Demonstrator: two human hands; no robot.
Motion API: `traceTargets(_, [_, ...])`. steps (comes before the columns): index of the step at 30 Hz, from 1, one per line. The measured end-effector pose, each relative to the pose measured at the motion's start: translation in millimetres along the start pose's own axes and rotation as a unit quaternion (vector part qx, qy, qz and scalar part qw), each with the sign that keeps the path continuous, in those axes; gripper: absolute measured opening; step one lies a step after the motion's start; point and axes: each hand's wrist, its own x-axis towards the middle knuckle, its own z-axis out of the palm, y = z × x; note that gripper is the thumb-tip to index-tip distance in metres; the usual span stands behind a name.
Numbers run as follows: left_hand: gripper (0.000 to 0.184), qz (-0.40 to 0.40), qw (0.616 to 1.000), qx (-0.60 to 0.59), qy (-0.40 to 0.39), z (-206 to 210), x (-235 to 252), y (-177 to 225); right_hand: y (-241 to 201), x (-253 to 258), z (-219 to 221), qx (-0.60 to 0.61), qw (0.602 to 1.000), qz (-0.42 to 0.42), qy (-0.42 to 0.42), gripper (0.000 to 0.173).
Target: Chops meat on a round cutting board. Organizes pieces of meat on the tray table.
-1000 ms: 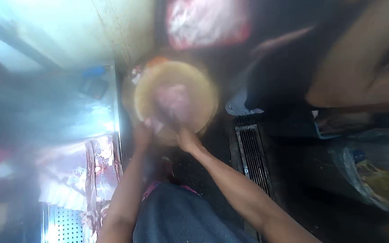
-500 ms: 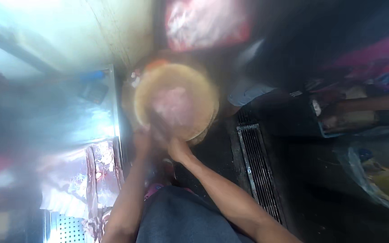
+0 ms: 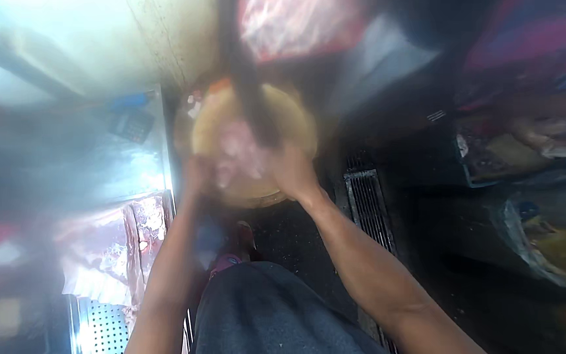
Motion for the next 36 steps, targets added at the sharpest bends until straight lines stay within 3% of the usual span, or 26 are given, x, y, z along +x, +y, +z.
traceTargets(2, [0.034,-0.044,0.999,-0.013,0.007,21,-24,-11,-17,-3,9,0.054,0.996,-0.05,0.059,0.035])
traceTargets(4, [0.038,-0.08,0.997,-0.021,-0.001,43,-35,-13,2,3,46,0.046,0.991,-0.093,0.079,0.037])
traceTargets(6, [0.048,-0.077,0.997,-0.006,0.003,60,-40,-6,46,8,89,-0.055,0.997,-0.044,-0.023,0.04])
traceTargets(8, [0.05,-0.067,0.997,0.039,0.016,71,-41,4,71,8,106,-0.162,0.973,0.044,-0.157,0.041])
traceTargets(10, [0.046,-0.037,0.996,0.083,0.02,74,-26,7,65,12,94,-0.174,0.965,0.083,-0.179,0.039])
traceTargets(13, [0.035,0.043,0.995,0.092,0.01,67,-12,-6,52,17,65,-0.14,0.977,0.093,-0.129,0.036])
traceTargets(16, [0.042,0.115,0.993,0.033,0.023,50,-8,-17,28,19,40,-0.066,0.996,0.04,-0.051,0.036])
traceTargets(19, [0.034,0.099,0.994,-0.006,0.048,47,-10,-23,23,11,58,-0.005,0.999,-0.033,-0.005,0.039])
traceTargets(22, [0.027,0.061,0.995,0.014,0.075,56,-20,-22,56,5,99,-0.12,0.982,0.025,-0.145,0.042])
traceTargets(23, [0.026,0.047,0.996,0.019,0.079,60,-24,-17,64,5,105,-0.158,0.968,0.059,-0.186,0.041])
traceTargets(25, [0.031,0.043,0.996,0.016,0.083,69,-25,-3,68,7,100,-0.161,0.967,0.086,-0.176,0.039])
traceTargets(30, [0.063,0.091,0.993,-0.016,0.075,104,4,46,53,6,40,-0.042,0.997,0.069,-0.001,0.036])
traceTargets(33, [0.062,0.061,0.997,0.008,0.051,83,38,78,68,-7,6,-0.049,0.993,0.104,0.03,0.035])
traceTargets(36, [0.063,0.103,0.988,0.117,0.019,61,41,96,114,-29,-1,-0.073,0.981,0.18,0.003,0.037])
